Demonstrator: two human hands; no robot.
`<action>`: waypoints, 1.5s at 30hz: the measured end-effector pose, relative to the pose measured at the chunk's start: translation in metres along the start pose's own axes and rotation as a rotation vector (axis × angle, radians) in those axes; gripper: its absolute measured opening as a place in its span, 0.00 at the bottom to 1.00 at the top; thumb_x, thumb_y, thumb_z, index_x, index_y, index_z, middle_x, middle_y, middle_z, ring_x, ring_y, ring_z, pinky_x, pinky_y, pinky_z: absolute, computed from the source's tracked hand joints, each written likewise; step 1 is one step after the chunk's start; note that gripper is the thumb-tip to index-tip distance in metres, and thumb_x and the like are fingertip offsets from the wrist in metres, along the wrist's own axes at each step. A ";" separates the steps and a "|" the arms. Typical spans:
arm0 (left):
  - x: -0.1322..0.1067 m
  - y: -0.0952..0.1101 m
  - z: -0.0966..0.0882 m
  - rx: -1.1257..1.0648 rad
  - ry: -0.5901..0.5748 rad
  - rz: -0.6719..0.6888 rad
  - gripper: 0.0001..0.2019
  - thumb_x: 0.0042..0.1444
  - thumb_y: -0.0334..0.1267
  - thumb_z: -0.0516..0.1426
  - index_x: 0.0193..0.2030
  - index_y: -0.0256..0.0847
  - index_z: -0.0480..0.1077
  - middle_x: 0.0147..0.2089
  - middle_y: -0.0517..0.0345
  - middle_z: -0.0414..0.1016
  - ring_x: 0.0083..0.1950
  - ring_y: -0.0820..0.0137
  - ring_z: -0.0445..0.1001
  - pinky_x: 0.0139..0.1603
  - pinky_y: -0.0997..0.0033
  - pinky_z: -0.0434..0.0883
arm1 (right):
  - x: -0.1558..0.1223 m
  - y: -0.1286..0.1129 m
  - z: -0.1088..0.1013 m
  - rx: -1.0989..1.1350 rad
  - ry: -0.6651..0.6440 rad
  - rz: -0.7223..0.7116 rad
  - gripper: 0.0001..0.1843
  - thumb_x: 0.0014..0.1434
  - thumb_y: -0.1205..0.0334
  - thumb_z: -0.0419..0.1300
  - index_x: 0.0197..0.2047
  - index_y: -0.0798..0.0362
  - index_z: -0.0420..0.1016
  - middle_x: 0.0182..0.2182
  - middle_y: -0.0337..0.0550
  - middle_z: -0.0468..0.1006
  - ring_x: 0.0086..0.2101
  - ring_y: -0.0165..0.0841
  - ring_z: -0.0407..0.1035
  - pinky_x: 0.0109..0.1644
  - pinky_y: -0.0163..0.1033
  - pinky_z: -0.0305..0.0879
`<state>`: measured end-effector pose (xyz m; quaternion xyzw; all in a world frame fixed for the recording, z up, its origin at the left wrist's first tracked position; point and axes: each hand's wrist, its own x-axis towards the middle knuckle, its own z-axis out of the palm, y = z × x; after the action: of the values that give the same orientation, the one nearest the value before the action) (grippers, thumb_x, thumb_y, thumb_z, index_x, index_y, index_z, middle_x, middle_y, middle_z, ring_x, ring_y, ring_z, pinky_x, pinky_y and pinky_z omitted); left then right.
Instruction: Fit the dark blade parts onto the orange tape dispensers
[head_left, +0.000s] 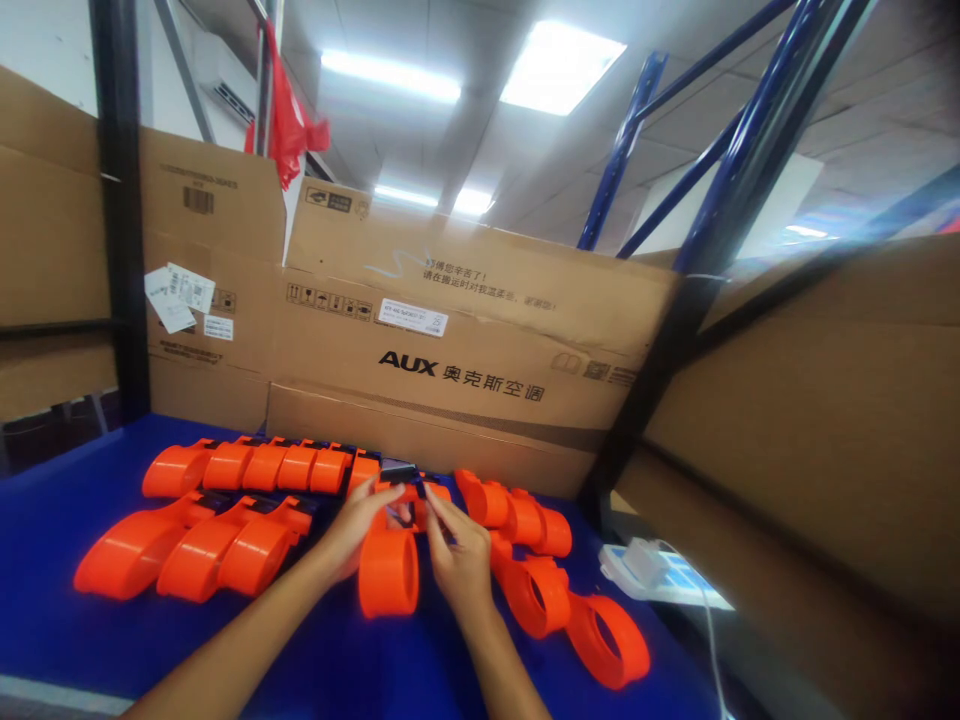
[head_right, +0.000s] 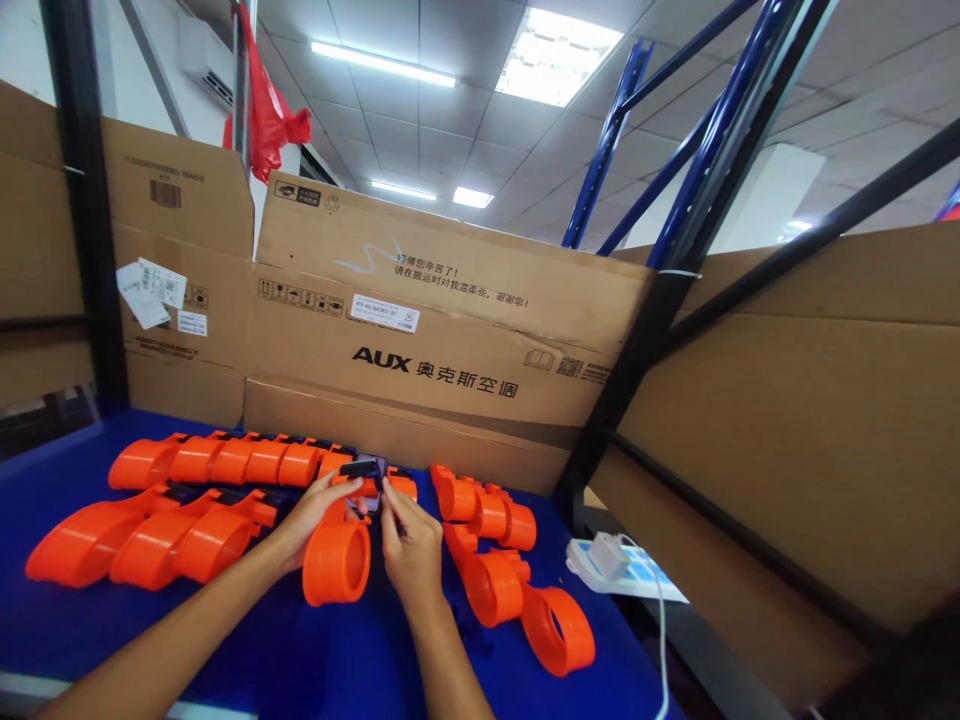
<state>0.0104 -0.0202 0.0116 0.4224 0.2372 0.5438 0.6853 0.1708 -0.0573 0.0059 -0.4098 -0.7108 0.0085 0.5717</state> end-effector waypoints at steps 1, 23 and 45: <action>0.000 0.000 0.000 -0.006 -0.001 -0.001 0.14 0.48 0.42 0.68 0.35 0.37 0.72 0.27 0.57 0.76 0.24 0.74 0.72 0.29 0.75 0.70 | 0.000 0.000 0.000 -0.005 0.000 -0.008 0.19 0.64 0.64 0.55 0.56 0.47 0.78 0.47 0.47 0.82 0.45 0.41 0.79 0.51 0.47 0.76; -0.011 0.004 0.008 0.011 -0.127 -0.103 0.29 0.50 0.41 0.67 0.59 0.42 0.66 0.28 0.56 0.79 0.23 0.69 0.76 0.26 0.73 0.70 | 0.004 -0.008 -0.003 0.334 0.049 0.254 0.23 0.67 0.52 0.54 0.61 0.53 0.69 0.51 0.52 0.79 0.49 0.42 0.75 0.52 0.45 0.72; -0.010 -0.001 0.009 0.109 -0.296 -0.012 0.25 0.53 0.43 0.66 0.56 0.37 0.74 0.48 0.45 0.80 0.48 0.56 0.78 0.47 0.61 0.73 | 0.006 -0.010 0.002 0.676 -0.102 0.407 0.17 0.59 0.49 0.64 0.45 0.47 0.66 0.34 0.37 0.72 0.33 0.31 0.67 0.33 0.32 0.63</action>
<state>0.0151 -0.0322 0.0145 0.5332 0.1650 0.4578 0.6920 0.1635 -0.0593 0.0150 -0.3299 -0.5997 0.3755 0.6249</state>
